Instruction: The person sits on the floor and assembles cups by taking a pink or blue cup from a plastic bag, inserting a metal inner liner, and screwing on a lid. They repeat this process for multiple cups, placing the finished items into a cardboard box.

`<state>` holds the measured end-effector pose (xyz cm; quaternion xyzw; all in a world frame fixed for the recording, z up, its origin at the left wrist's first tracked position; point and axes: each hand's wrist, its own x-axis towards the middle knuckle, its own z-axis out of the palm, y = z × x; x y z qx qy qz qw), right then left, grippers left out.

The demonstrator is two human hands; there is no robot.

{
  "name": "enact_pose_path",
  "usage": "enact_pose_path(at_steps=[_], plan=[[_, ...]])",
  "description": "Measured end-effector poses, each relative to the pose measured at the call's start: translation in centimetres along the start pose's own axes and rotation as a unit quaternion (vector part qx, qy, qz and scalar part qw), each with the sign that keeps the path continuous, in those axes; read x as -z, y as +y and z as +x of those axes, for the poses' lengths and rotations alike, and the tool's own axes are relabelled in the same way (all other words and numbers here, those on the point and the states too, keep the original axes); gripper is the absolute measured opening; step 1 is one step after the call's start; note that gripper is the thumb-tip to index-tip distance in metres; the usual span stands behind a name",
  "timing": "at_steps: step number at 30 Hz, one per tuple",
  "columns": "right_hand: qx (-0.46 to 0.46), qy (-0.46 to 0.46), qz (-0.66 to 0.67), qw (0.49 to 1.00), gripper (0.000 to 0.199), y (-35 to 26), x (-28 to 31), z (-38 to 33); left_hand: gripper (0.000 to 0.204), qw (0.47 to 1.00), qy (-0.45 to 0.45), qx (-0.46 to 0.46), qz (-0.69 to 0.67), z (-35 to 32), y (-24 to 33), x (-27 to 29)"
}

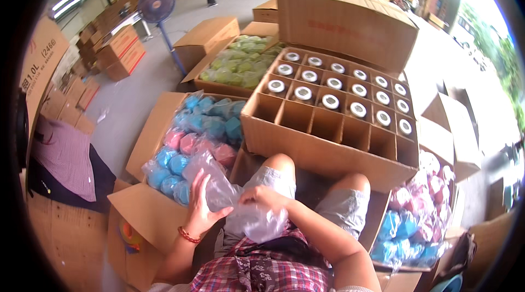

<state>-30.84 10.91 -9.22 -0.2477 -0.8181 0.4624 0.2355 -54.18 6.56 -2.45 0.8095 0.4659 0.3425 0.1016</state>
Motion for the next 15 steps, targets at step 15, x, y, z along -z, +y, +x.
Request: enact_pose_path(at_steps=[15], plan=[[-0.229,0.448,0.352,0.789,0.016,-6.3,-4.5,-19.7,0.033,0.724,0.106,0.416,-0.540,-2.6,-12.6,-16.5]])
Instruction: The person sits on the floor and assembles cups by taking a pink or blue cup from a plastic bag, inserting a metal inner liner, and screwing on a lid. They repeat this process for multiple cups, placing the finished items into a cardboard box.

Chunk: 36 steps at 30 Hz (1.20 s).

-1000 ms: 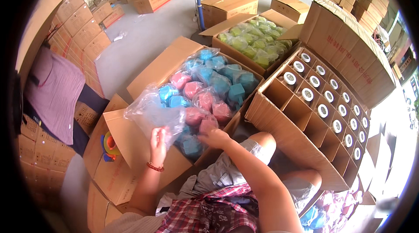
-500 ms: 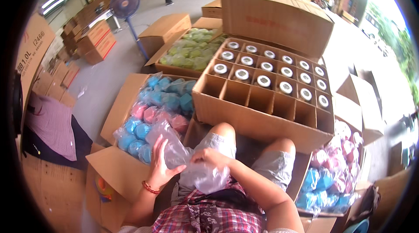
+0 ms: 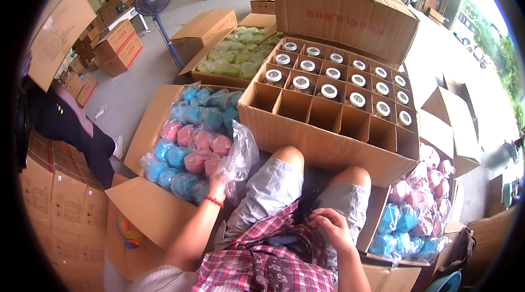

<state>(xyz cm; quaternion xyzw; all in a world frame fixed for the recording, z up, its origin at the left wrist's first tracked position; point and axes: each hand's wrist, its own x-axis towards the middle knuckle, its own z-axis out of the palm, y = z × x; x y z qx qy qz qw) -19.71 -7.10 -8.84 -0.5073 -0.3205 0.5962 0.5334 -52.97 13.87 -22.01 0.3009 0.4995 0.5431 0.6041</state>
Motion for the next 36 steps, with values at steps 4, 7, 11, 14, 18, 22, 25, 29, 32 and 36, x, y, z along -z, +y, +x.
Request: enact_pose_path(at_steps=[4,7,11,14,18,22,25,29,32,36], plan=[[0.005,0.056,0.033,0.998,0.014,-0.6,0.2,-0.4,0.033,0.995,0.085,-0.057,-0.010,8.5,1.4,1.8],[0.021,0.073,-0.027,0.997,0.013,-0.9,0.5,-0.2,0.038,0.988,0.152,-0.013,-0.013,11.7,7.5,-3.0],[0.026,0.100,-0.047,0.994,0.013,-1.6,1.0,0.5,0.036,0.777,-0.005,-0.225,0.588,20.4,3.5,-1.9],[0.027,0.129,-0.062,0.989,0.012,-2.4,1.5,0.8,0.029,0.513,-0.201,-0.124,0.825,23.2,2.1,-3.9],[0.006,0.154,-0.107,0.982,0.014,-4.2,2.5,1.6,0.047,0.588,-0.265,-0.094,0.758,30.0,-3.9,-2.0],[0.022,0.189,-0.173,0.966,0.016,-6.5,4.3,1.9,0.044,0.454,-0.385,-0.051,0.801,31.7,-4.0,-4.4],[0.048,0.223,-0.122,0.966,0.016,-6.2,6.0,2.1,0.042,0.326,-0.486,-0.071,0.808,30.4,-2.5,-3.0],[0.012,0.280,-0.106,0.954,0.018,-4.4,8.6,-0.4,0.040,0.171,-0.596,-0.067,0.782,27.4,-1.4,1.3],[0.007,0.360,-0.042,0.932,0.019,-0.9,11.7,-4.4,0.048,0.362,-0.504,-0.077,0.781,21.4,3.5,-4.2],[0.010,0.383,-0.080,0.920,0.018,0.7,14.2,-4.9,0.052,0.465,-0.440,-0.084,0.764,21.2,3.1,0.7]])
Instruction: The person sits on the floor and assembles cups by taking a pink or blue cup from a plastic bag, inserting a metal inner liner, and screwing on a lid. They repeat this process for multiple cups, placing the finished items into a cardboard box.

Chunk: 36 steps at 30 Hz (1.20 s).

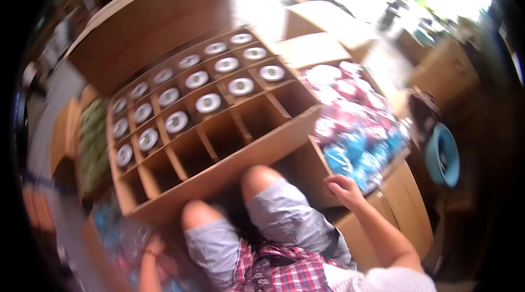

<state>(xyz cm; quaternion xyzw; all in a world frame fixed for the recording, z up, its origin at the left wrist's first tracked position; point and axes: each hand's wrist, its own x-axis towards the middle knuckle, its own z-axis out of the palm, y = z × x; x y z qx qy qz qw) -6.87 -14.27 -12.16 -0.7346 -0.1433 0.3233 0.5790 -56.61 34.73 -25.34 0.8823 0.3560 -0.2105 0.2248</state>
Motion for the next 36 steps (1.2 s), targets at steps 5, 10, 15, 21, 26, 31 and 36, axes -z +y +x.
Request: enact_pose_path(at_steps=[5,10,15,21,26,31,36], plan=[[0.069,-0.014,-0.071,0.995,0.013,-0.2,-1.3,-0.1,0.027,0.991,0.059,0.040,0.111,-2.6,6.6,4.4],[0.077,-0.043,-0.086,0.992,0.013,-0.8,-3.5,0.1,0.028,0.903,0.408,0.130,0.043,-5.5,8.3,10.1],[0.118,-0.113,-0.074,0.984,0.013,-2.2,-5.5,1.1,0.040,0.919,0.341,0.198,-0.018,-1.7,5.2,6.9],[0.063,-0.116,-0.079,0.988,0.022,-4.8,-8.5,0.8,0.032,0.998,0.045,0.032,0.018,-1.6,5.2,2.8],[0.110,-0.121,-0.145,0.976,0.022,-5.8,-11.8,1.5,0.025,0.922,0.166,-0.030,-0.350,-4.7,2.1,11.2],[0.092,-0.119,-0.183,0.971,0.021,-7.8,-16.2,3.0,0.028,0.518,0.529,0.321,-0.590,-5.5,-15.6,5.3],[0.190,-0.067,-0.235,0.951,0.017,-9.2,-20.2,4.1,0.033,0.729,0.370,0.424,-0.390,-2.8,-23.5,1.6]])
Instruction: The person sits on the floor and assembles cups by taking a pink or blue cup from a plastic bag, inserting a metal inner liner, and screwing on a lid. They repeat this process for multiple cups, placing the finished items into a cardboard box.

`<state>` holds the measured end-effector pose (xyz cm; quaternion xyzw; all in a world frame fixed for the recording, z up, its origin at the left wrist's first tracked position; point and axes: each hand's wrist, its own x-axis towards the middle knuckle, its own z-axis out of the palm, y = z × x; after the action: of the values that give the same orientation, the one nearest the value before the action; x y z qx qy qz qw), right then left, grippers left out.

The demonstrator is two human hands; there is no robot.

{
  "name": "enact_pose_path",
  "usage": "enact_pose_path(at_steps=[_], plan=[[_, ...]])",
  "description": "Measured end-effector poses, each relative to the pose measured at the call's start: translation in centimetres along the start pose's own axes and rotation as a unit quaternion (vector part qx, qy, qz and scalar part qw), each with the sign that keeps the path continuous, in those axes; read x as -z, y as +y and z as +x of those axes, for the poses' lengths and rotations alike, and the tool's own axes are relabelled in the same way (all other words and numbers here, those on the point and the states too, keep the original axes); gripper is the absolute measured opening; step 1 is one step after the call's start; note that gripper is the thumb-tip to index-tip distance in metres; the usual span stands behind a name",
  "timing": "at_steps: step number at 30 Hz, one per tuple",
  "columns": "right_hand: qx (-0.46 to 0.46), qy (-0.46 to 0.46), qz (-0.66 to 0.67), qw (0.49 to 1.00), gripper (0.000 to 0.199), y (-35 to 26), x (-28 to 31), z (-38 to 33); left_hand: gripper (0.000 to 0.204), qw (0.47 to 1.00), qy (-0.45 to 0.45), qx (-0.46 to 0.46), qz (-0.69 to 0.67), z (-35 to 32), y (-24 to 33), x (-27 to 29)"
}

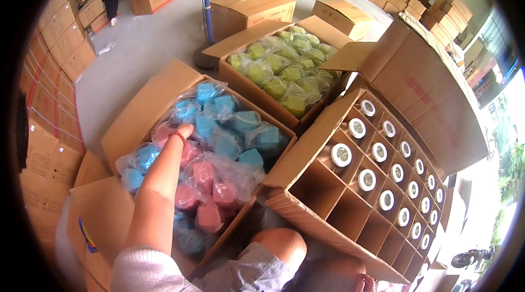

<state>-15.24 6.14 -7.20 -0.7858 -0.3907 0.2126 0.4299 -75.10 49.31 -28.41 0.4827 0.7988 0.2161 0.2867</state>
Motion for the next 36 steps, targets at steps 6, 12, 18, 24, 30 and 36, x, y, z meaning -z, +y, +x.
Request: enact_pose_path(at_steps=[6,12,18,24,30,36], plan=[[-0.046,0.040,-0.033,0.998,0.021,0.9,-0.2,-0.5,0.038,0.960,-0.131,0.247,-0.021,1.6,4.5,0.2],[-0.057,0.043,-0.007,0.997,0.020,2.5,0.3,0.6,0.042,0.958,-0.086,0.140,0.234,9.8,-7.5,-5.8],[-0.060,0.050,-0.008,0.997,0.020,2.7,0.2,0.9,0.049,0.963,-0.132,0.093,0.216,11.5,-10.7,-3.9],[-0.072,0.068,-0.034,0.995,0.021,1.3,0.0,0.1,0.052,0.971,0.001,0.220,0.099,5.1,-4.2,-4.9],[-0.082,0.052,-0.018,0.995,0.021,2.7,0.0,1.5,0.049,0.979,-0.024,0.197,0.041,9.4,-11.4,-2.5],[-0.043,0.064,-0.060,0.995,0.021,1.2,-0.5,0.9,0.061,0.934,0.155,0.247,-0.209,4.0,-5.1,-6.6]])
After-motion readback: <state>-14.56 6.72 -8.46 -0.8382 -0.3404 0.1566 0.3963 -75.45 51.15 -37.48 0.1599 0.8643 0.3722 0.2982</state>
